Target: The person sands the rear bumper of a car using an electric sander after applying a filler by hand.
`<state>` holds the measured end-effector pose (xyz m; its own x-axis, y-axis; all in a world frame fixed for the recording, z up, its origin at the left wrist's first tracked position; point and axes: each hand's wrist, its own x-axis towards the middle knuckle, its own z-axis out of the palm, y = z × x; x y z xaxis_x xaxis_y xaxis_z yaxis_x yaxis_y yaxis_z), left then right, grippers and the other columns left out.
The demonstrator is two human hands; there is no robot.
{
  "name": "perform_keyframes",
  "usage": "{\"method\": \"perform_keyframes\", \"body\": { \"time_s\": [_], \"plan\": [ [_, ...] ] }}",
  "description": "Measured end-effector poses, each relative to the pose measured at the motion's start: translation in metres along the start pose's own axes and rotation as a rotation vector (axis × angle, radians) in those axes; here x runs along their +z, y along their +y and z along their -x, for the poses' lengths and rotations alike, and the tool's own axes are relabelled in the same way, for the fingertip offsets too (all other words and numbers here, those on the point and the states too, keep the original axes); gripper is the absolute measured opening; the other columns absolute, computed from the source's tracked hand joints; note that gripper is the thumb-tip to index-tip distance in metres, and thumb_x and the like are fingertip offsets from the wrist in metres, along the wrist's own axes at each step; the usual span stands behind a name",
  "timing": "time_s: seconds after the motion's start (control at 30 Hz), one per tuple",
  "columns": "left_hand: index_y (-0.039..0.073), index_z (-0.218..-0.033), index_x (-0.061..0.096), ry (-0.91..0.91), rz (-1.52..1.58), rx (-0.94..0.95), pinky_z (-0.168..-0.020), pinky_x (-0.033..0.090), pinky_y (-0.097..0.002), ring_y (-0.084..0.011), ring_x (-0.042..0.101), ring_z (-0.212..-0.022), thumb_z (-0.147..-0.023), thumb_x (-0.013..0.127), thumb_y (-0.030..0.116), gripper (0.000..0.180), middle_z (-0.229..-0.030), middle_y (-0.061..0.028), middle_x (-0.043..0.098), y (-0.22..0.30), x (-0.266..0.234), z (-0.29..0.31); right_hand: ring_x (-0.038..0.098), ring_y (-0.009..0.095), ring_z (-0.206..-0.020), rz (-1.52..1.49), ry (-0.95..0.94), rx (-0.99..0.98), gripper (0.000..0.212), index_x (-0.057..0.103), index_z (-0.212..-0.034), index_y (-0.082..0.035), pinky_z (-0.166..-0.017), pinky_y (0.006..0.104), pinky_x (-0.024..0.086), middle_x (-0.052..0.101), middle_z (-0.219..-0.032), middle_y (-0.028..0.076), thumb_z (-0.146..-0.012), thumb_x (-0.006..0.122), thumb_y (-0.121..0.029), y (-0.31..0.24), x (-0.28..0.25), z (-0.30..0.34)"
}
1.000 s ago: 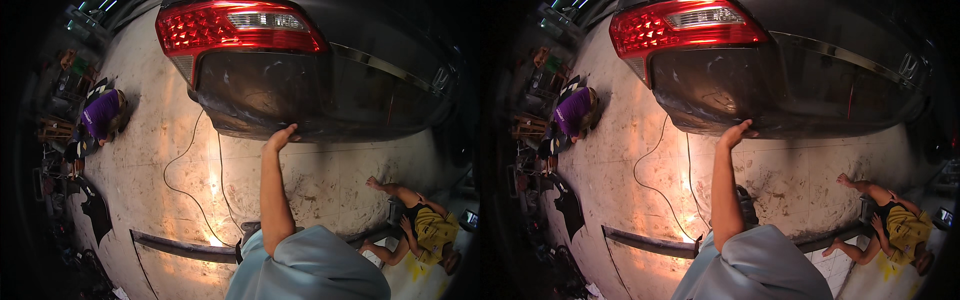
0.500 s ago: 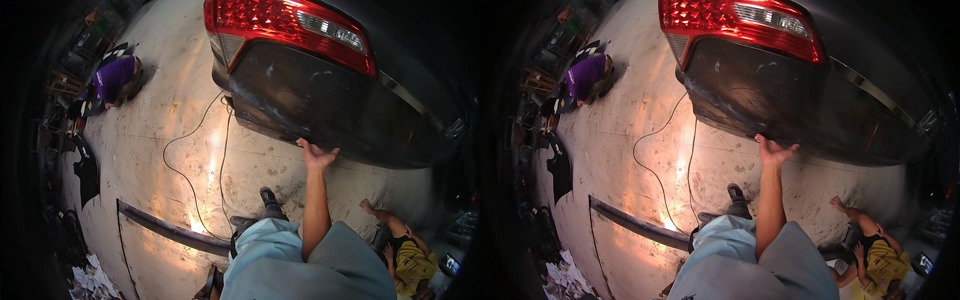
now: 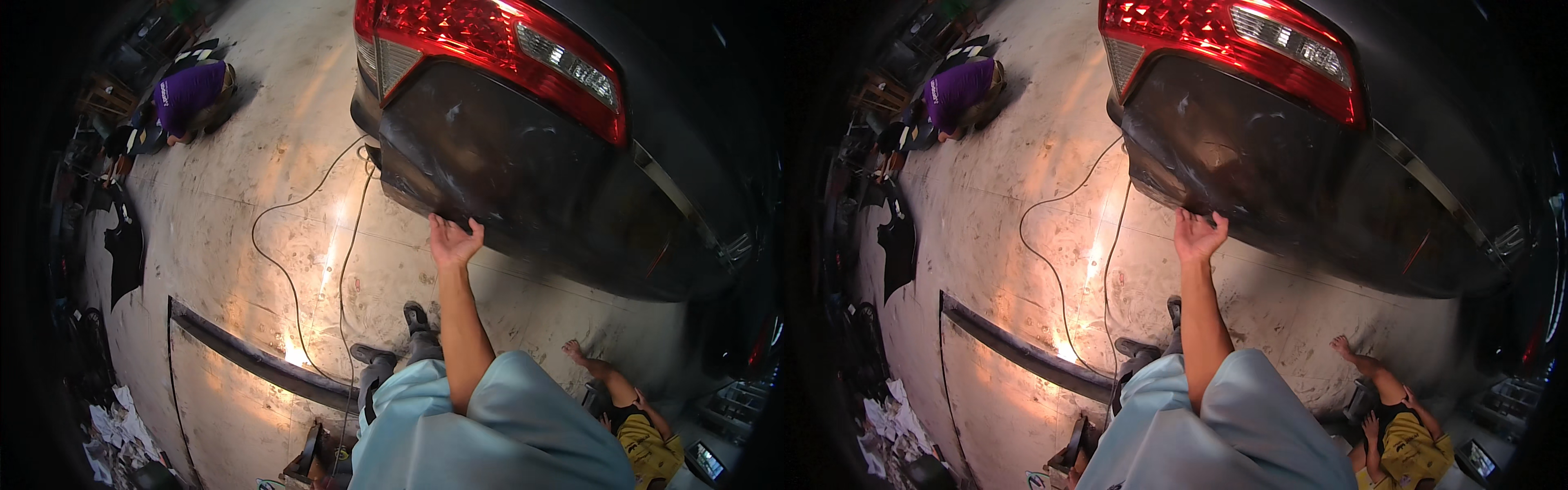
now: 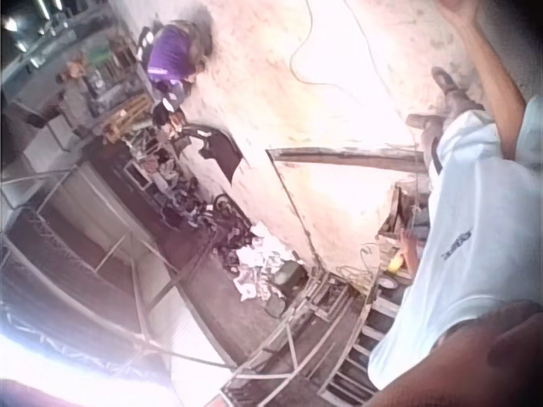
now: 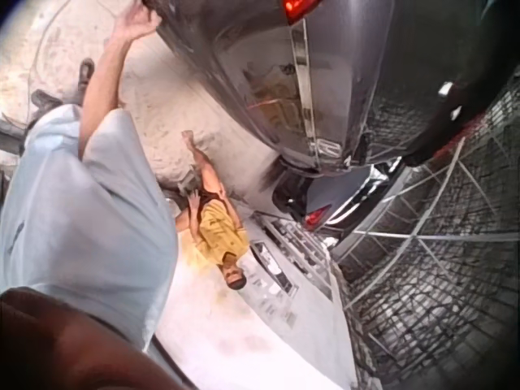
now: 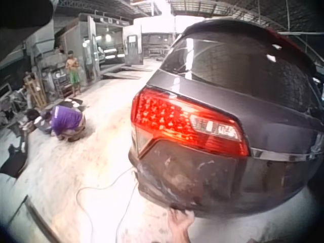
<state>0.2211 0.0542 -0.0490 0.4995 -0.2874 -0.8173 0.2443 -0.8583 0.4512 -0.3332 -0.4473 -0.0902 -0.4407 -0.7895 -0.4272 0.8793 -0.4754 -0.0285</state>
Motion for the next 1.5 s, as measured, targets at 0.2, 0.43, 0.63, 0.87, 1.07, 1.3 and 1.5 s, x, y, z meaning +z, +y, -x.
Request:
{"method": "perform_keyframes", "body": {
  "time_s": [0.2, 0.43, 0.63, 0.87, 1.07, 1.3, 1.5],
  "plan": [
    [0.004, -0.091, 0.057, -0.049, -0.111, -0.002, -0.063, 0.042, -0.0352, -0.0183, 0.053, -0.068, -0.087, 0.052, 0.026, 0.023, -0.076, -0.0091, 0.058, -0.042, -0.003, -0.02, 0.029, 0.037, -0.128, 0.055, 0.034, -0.321, 0.078, 0.021, -0.131, 0.014, -0.109, 0.0458, 0.022, 0.028, -0.138, 0.025, -0.079, 0.046, -0.039, -0.225, -0.061, 0.07],
    [0.0, -0.065, 0.055, -0.041, 0.103, 0.021, -0.052, 0.041, -0.0308, -0.0145, 0.048, -0.055, -0.082, 0.05, 0.018, 0.024, -0.061, -0.0071, 0.053, -0.017, 0.074, 0.022, 0.027, 0.027, -0.134, 0.174, 0.34, -0.666, 0.089, 0.02, -0.141, 0.0, -0.112, 0.0401, 0.017, 0.023, -0.147, 0.016, -0.084, 0.043, -0.063, -0.255, -0.042, 0.033],
    [0.006, -0.128, 0.034, -0.05, 0.213, 0.054, -0.067, 0.05, -0.0367, -0.0243, 0.062, -0.084, -0.086, 0.056, 0.022, 0.05, -0.096, -0.011, 0.058, -0.004, 0.09, 0.005, 0.014, 0.03, -0.139, 0.224, -0.039, 0.153, 0.103, 0.005, -0.143, 0.003, -0.113, 0.0408, 0.016, 0.013, -0.151, 0.014, -0.081, 0.042, -0.07, -0.055, -0.008, 0.038],
    [0.006, -0.128, 0.04, 0.179, 0.584, 0.036, -0.068, 0.05, -0.0325, -0.0203, 0.064, -0.086, -0.083, 0.064, 0.03, 0.056, -0.105, -0.0119, 0.061, -0.109, 0.078, 0.053, 0.017, 0.036, -0.138, 1.142, -0.463, 0.819, 0.084, 0.021, -0.145, -0.011, -0.11, 0.0501, 0.017, 0.008, -0.152, 0.015, -0.085, 0.04, -0.067, 0.12, -0.012, 0.15],
    [0.001, -0.113, 0.051, 0.435, 0.985, -0.267, -0.052, 0.049, -0.0337, -0.0213, 0.065, -0.072, -0.081, 0.066, 0.029, 0.046, -0.092, -0.0124, 0.064, -0.313, 0.137, 0.085, 0.035, 0.032, -0.13, 2.11, -0.865, 1.239, 0.08, 0.028, -0.143, -0.014, -0.101, 0.048, 0.032, 0.031, -0.145, 0.014, -0.083, 0.047, -0.063, 0.187, -0.11, 0.28],
    [0.005, -0.109, 0.055, 0.342, 1.334, -0.525, -0.054, 0.049, -0.0379, -0.0254, 0.063, -0.07, -0.083, 0.06, 0.039, 0.043, -0.088, -0.0125, 0.062, -0.355, 0.116, 0.056, 0.055, 0.026, -0.111, 2.105, -1.826, 1.39, 0.057, 0.044, -0.133, -0.002, -0.089, 0.0329, 0.045, 0.053, -0.127, 0.019, -0.087, 0.058, -0.031, 0.246, -0.173, 0.469],
    [0.009, -0.102, 0.055, 0.52, 1.572, -0.165, -0.069, 0.049, -0.0408, -0.0247, 0.06, -0.087, -0.079, 0.066, 0.044, 0.043, -0.095, -0.0092, 0.059, -0.273, -0.03, -0.09, 0.058, 0.028, -0.11, 2.228, -2.093, 1.397, 0.057, 0.046, -0.132, -0.006, -0.089, 0.0338, 0.047, 0.057, -0.122, 0.019, -0.084, 0.063, -0.033, 0.204, -0.149, 0.473]
  ]
}}
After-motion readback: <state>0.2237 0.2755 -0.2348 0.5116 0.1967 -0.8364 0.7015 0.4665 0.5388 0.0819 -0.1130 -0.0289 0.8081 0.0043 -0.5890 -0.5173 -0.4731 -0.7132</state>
